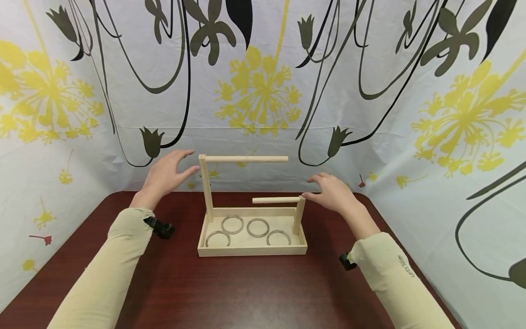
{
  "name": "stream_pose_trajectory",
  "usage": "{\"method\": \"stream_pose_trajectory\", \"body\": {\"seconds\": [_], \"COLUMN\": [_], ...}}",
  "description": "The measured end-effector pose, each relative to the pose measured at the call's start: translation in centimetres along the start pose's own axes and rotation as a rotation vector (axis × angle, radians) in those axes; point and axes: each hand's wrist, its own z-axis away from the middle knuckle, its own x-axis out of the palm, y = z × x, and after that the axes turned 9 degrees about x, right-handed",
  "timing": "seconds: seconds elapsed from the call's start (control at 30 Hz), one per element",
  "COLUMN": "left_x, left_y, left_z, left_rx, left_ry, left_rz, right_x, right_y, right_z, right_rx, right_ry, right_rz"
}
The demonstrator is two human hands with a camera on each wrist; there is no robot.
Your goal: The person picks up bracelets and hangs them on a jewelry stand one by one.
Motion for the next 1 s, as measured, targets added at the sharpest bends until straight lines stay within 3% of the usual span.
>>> {"method": "stream_pose_trajectory", "body": {"seconds": [0.17, 0.6, 0.83, 1.0], "left_x": [0.3, 1.5, 2.4, 3.0], "left_y": [0.4, 1.1, 1.1, 1.0], "left_z": [-0.2, -1.0, -1.4, -1.8], "left_rx": [0.013, 0.012, -0.017, 0.004], "left_ry": [0.077, 0.211, 0.239, 0.282], "left_rz": [0.126, 0.622, 0.804, 0.887], "right_x": [-0.2, -0.5, -0.4, -0.3], "right_y": [-0.6, -2.1, -2.8, -3.3], "right_z": [0.3, 0.8, 1.1, 1.3], "right_rx": [-0.001, -0.039, -0.056, -0.075], "right_ry": [0.003, 0.014, 0.015, 0.029], "right_rz": [0.000, -0.012, -0.008, -0.009]}}
